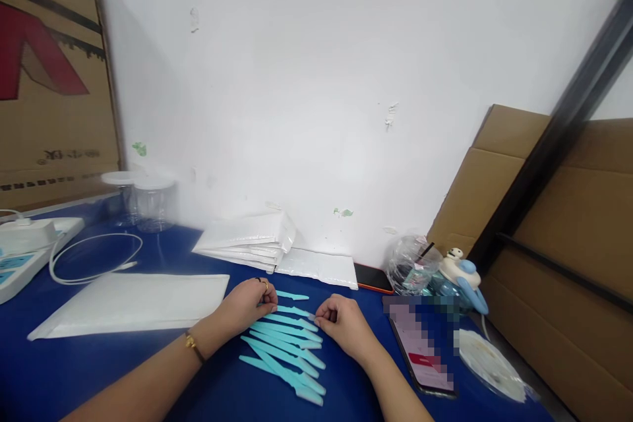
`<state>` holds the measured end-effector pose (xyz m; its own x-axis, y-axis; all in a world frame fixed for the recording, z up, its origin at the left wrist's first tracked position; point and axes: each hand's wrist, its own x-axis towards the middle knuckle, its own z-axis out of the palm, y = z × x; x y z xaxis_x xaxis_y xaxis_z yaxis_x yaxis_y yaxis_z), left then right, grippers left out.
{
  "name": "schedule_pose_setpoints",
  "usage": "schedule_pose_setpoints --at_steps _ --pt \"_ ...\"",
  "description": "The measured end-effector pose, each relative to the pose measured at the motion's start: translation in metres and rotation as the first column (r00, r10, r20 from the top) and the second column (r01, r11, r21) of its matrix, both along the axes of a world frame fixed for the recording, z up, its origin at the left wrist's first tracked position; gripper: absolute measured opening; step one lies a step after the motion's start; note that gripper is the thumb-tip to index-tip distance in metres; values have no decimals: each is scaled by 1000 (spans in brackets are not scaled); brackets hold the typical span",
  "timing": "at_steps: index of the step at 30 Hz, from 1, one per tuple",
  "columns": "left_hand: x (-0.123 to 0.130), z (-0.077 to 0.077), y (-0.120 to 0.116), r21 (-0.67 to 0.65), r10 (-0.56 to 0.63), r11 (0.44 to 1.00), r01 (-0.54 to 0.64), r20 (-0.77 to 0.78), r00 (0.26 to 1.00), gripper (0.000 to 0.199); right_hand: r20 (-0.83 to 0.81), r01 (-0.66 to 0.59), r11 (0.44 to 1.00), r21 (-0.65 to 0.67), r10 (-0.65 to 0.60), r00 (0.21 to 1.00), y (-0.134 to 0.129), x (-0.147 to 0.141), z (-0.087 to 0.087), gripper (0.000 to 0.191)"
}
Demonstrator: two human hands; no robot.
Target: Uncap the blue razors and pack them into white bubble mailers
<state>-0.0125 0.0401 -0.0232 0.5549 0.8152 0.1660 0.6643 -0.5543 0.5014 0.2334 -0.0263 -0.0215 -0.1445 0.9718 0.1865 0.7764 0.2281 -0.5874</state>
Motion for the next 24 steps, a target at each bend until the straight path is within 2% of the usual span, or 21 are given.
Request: schedule_pose_setpoints --at_steps 6,11,14,17,20,24 --pt "5 -7 4 -104 -23 994 30 68 997 9 -62 38 998 -42 -40 997 2 -12 -1 9" --pt "5 -10 6 -162 -31 986 42 71 997 13 -39 43 999 -25 -43 998 6 -16 -3 9" --pt "2 -7 8 -112 -7 994 18 99 995 21 -50 45 997 65 -42 998 7 3 6 15" --pt "-4 -5 12 25 44 999 -48 136 990 27 -60 155 974 166 -147 987 4 37 17 20" --pt "-8 -6 16 82 47 995 -57 123 991 28 32 165 978 125 -170 985 0 63 21 17" --pt "-9 -9 19 47 45 998 -47 59 997 18 159 94 995 39 -99 982 -1 67 14 17"
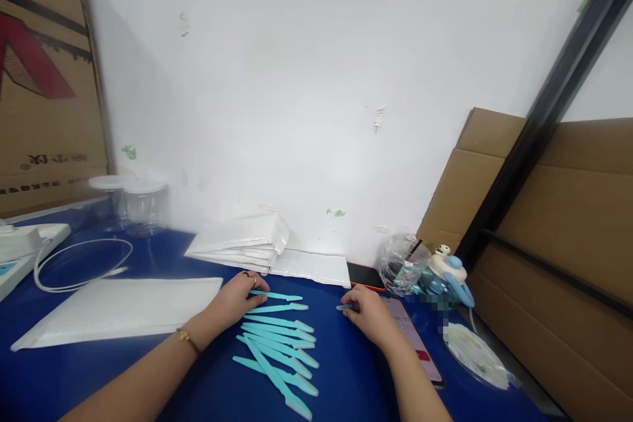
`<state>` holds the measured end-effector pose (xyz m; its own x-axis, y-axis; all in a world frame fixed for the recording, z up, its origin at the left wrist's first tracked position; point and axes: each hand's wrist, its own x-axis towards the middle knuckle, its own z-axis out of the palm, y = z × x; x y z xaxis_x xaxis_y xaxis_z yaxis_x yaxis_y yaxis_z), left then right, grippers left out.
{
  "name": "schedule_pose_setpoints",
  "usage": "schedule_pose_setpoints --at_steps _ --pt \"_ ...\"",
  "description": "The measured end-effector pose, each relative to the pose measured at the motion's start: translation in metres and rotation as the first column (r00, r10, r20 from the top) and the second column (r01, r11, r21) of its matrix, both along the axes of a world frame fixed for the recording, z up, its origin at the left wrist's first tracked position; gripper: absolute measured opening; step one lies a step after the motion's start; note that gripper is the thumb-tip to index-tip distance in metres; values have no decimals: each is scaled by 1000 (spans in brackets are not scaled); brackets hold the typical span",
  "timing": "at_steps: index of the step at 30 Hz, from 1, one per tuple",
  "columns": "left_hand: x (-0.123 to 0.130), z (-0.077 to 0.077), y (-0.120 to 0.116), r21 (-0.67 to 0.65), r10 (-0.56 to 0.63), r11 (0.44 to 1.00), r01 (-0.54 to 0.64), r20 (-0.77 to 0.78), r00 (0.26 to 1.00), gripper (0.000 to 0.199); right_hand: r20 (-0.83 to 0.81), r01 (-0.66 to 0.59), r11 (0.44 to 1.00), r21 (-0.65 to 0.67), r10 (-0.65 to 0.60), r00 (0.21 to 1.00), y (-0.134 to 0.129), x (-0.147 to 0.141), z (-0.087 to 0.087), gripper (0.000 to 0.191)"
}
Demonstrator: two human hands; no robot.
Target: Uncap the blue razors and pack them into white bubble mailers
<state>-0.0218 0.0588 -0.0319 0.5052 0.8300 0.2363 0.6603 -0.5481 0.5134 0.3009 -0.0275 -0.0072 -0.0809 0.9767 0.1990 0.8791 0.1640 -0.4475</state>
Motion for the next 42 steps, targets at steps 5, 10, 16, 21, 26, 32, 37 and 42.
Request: schedule_pose_setpoints --at_steps 5,10,16,21,26,32,37,42 --pt "2 5 -3 32 -7 999 9 -66 998 13 152 10 1000 18 -13 988 7 -16 -7 16" --pt "2 10 -8 78 0 997 8 -103 995 19 219 89 992 85 -105 970 12 -31 -13 15" --pt "3 8 -9 36 -27 999 29 -67 997 20 -474 -15 1000 16 21 880 11 -40 -17 15" --pt "5 6 -9 0 -51 999 51 27 998 20 -851 -73 994 -76 -27 524 8 -55 -12 27" --pt "5 7 -10 3 -84 996 84 63 994 20 -878 -68 992 -110 -65 475 7 -64 -12 32" --pt "7 6 -11 17 -104 995 103 91 990 20 -870 -85 991 -103 -48 490 8 -69 -15 35" --pt "9 5 -12 15 -113 994 112 114 987 19 -848 -89 993 -83 -23 529 8 -71 -16 36" --pt "8 6 -11 4 -99 995 99 102 990 19 -824 -48 998 -36 -2 566 9 -65 -16 34"
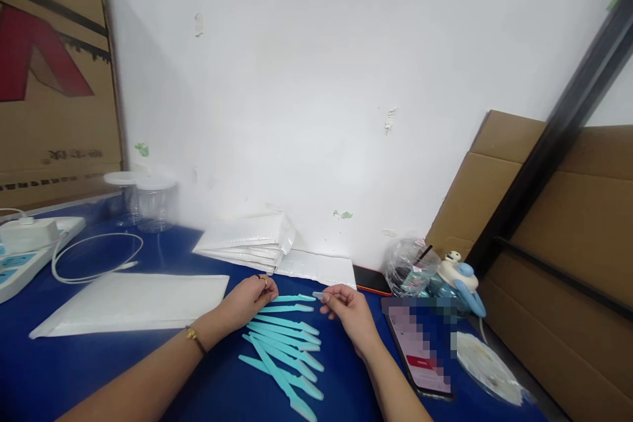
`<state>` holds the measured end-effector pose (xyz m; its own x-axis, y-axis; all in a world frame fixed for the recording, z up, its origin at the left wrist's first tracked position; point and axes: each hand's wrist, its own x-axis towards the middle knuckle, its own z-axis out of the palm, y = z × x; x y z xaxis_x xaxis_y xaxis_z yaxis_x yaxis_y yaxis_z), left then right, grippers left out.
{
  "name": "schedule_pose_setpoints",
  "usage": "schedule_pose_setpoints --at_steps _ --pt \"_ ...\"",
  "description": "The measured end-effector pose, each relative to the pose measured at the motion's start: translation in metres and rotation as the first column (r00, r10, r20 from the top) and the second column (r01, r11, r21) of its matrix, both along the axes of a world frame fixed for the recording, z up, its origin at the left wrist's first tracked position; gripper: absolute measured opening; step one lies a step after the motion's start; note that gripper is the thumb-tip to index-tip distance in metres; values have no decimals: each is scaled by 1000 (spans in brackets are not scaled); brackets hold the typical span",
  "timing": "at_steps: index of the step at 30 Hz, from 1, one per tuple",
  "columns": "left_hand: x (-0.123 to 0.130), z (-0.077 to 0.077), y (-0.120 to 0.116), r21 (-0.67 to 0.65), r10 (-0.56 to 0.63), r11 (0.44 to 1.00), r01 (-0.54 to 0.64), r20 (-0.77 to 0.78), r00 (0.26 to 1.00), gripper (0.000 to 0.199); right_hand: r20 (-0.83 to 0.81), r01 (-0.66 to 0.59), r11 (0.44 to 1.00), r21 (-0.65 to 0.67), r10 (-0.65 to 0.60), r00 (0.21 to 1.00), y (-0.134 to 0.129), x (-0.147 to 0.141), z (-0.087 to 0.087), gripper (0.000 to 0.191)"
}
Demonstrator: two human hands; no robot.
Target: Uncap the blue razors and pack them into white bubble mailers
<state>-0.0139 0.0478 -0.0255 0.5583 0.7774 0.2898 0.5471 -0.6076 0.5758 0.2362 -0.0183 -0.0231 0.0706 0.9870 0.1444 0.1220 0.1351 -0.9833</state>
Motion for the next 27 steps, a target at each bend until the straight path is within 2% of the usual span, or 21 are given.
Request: schedule_pose_setpoints --at_steps 9,14,18,21,24,26,27 --pt "4 3 -5 -16 -40 999 40 8 999 18 68 -62 997 -54 66 996 -2 -12 -1 36" --pt "6 7 -11 14 -24 1000 25 -86 996 18 295 -48 999 -5 47 954 3 -6 -7 34" --pt "5 7 -18 24 -11 1000 13 -112 994 25 542 -78 996 51 38 839 -4 -4 -1 42" --pt "4 10 -24 20 -38 999 39 -25 999 40 646 -210 977 -45 189 740 -17 -17 7 76" --pt "-4 23 -27 -8 -49 999 50 73 996 45 733 -346 921 -180 360 577 -28 -37 12 107" --pt "-19 37 -28 -8 -50 999 52 111 993 52 779 -380 897 -226 401 483 -33 -47 15 114" --pt "-31 44 -27 -7 -48 999 49 117 992 60 787 -371 896 -242 405 465 -35 -50 17 114"
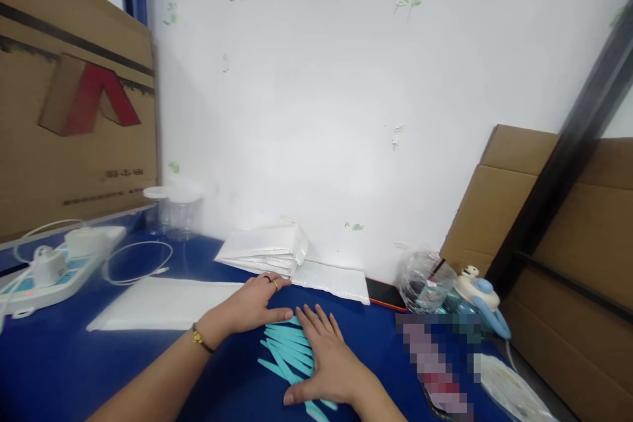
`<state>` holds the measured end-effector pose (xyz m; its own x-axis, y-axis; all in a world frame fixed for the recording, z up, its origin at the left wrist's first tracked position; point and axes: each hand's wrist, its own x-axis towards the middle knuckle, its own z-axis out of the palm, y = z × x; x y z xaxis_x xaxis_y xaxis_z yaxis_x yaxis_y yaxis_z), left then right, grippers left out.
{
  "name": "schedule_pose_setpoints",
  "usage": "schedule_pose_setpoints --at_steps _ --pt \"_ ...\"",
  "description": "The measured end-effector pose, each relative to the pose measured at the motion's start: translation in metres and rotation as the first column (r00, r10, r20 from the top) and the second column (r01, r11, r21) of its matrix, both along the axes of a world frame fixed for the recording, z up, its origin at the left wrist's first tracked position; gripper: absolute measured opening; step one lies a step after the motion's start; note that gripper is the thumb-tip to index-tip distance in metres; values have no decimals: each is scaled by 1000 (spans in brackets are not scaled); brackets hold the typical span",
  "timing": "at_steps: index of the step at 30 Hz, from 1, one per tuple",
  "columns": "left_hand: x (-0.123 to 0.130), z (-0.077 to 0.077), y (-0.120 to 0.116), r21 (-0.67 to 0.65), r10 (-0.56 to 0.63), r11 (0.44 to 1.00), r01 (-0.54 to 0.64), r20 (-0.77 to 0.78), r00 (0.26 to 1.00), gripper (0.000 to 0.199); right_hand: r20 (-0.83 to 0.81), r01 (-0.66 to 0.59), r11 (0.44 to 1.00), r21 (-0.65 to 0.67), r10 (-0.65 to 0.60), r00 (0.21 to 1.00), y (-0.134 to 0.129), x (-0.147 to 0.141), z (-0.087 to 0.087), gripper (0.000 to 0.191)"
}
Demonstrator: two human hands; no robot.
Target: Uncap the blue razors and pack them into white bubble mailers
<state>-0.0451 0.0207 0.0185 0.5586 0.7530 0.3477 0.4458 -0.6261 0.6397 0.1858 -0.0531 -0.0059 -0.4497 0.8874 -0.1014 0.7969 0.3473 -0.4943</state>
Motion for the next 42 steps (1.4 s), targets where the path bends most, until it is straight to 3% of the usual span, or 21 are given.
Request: schedule_pose_setpoints --at_steps 2,5,8,10,14,19,22,25,28,30,33,35,36,37,39,40,42 --pt "-31 12 3 -11 30 1000 -30 1 1000 82 7 35 999 -11 -35 999 -4 -2 5 107" --pt "-85 17 11 -126 173 974 -188 -123 977 103 18 39 998 44 -40 999 -12 -1 13 81" --pt "-126 10 20 -175 282 917 -358 -351 893 108 115 2 990 141 -19 993 -18 -5 20 61" --pt "-140 5 22 -210 278 897 -389 -417 865 105 186 -23 979 202 -15 982 -20 -10 21 50" --pt "-140 3 16 -154 235 934 -322 -411 881 92 278 -35 962 270 -43 960 -19 -15 18 42" --pt "-122 7 3 19 227 969 -248 -472 852 71 320 3 965 263 -90 943 -16 -16 14 46" --pt "-112 11 -6 99 224 975 -200 -430 875 56 339 52 969 240 -134 931 -15 -16 13 42" --pt "-105 23 -12 73 213 977 -201 -300 930 47 354 90 976 198 -157 922 -14 -14 8 45" --pt "-100 37 -15 -45 221 975 -220 26 975 47 356 80 971 227 -159 921 -13 -9 0 48" --pt "-96 43 -16 -219 281 952 -212 367 887 51 311 84 959 272 -170 935 -13 -4 -1 46" --pt "-86 45 -19 -528 462 849 -18 724 512 47 19 220 926 308 -237 971 -12 3 5 32" --pt "-77 45 -25 -598 531 772 216 794 296 39 -365 381 880 284 -269 891 -13 6 11 19" --pt "-72 45 -29 -588 546 740 325 809 219 37 -559 462 848 258 -259 788 -13 6 13 18" --pt "-68 45 -35 -570 561 709 415 813 158 37 -713 531 819 220 -236 660 -14 6 14 20" --pt "-59 46 -46 -559 613 638 529 785 91 40 -871 607 783 139 -195 451 -17 5 10 26" --pt "-55 46 -51 -568 645 597 566 760 82 43 -892 616 780 106 -198 405 -17 3 5 29" --pt "-48 44 -58 -581 695 519 627 714 87 48 -868 587 806 70 -241 434 -17 0 -8 33"
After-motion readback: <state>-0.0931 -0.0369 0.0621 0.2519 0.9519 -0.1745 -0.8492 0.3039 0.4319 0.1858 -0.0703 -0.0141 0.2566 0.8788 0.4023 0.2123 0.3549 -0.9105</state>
